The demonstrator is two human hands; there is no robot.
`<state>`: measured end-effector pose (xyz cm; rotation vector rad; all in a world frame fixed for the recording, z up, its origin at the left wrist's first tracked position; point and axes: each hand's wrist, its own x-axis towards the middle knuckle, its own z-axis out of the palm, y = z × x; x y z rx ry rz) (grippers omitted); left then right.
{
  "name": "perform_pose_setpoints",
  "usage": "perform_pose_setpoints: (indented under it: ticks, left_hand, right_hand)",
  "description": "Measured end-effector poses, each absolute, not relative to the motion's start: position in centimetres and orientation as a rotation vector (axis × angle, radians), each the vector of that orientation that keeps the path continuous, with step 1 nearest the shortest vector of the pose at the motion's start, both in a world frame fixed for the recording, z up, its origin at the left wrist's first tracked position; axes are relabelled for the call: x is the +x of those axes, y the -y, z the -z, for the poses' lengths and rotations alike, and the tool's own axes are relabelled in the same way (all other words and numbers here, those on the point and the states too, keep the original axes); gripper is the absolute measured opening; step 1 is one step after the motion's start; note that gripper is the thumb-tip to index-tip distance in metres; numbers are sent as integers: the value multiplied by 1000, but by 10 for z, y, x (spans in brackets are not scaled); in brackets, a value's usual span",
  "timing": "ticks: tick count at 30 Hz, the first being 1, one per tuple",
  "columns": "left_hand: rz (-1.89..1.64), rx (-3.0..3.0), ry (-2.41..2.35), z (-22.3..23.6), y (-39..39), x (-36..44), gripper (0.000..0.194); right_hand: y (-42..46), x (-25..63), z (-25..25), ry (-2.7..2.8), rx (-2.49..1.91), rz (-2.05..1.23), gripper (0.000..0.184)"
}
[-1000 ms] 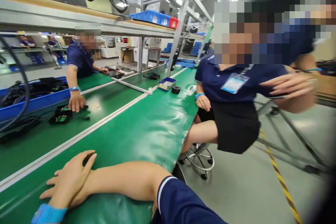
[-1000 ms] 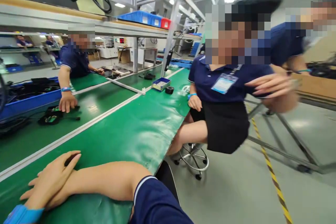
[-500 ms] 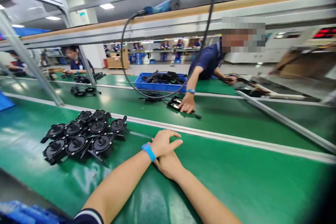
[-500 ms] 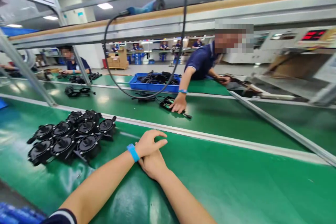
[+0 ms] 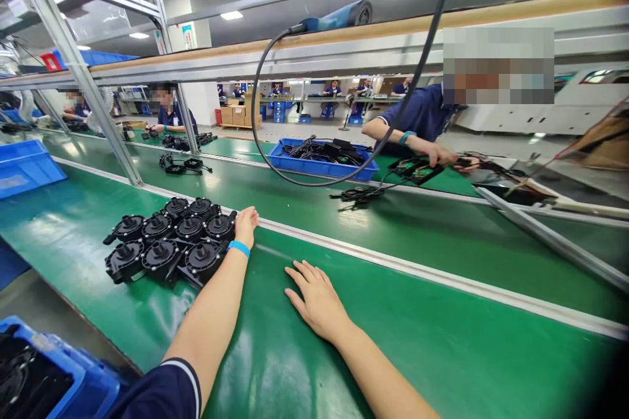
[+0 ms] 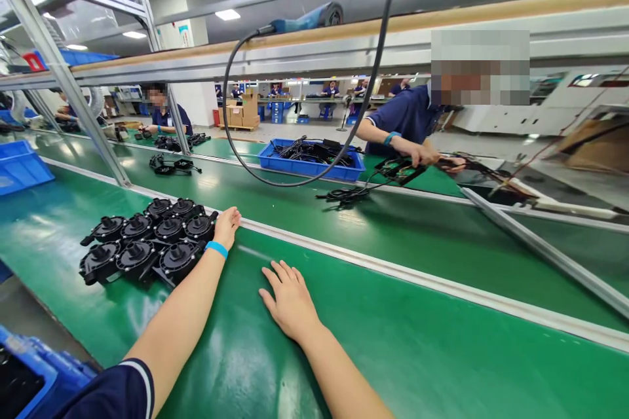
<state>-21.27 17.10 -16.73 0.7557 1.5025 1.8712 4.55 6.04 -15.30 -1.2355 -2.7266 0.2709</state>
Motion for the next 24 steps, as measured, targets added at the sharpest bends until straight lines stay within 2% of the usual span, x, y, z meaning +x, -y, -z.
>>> perform_pose_setpoints:
  ticks: [3, 7, 14, 18, 20, 22, 24]
  left_hand:
    - [-1875, 757, -1529, 165, -169, -208, 36]
    - [-1789, 1049, -1592, 158, -153, -160, 30]
    - [-1223, 1810, -1312, 141, -110, -66, 24]
    - [-991, 1969, -1236, 133, -93, -68, 27]
    - [-941, 2001, -1236, 131, -88, -78, 37]
    - [-881, 2046, -1213, 133, -93, -92, 42]
    - [-814, 2137, -1344, 139, -109, -101, 39]
  right_hand:
    - [-61, 45, 154, 2715, -1223, -276, 50]
    - [-62, 44, 157, 2694, -1203, -265, 50]
    - [-68, 45, 167, 2676, -1100, -291, 51]
    - [-58, 36, 162, 2583, -1125, -298, 45]
    - [-54, 25, 159, 2549, -1171, -237, 54]
    - [-60, 12, 161, 2727, -1102, -17, 57]
    - [-75, 4, 167, 2878, -948, 116, 55]
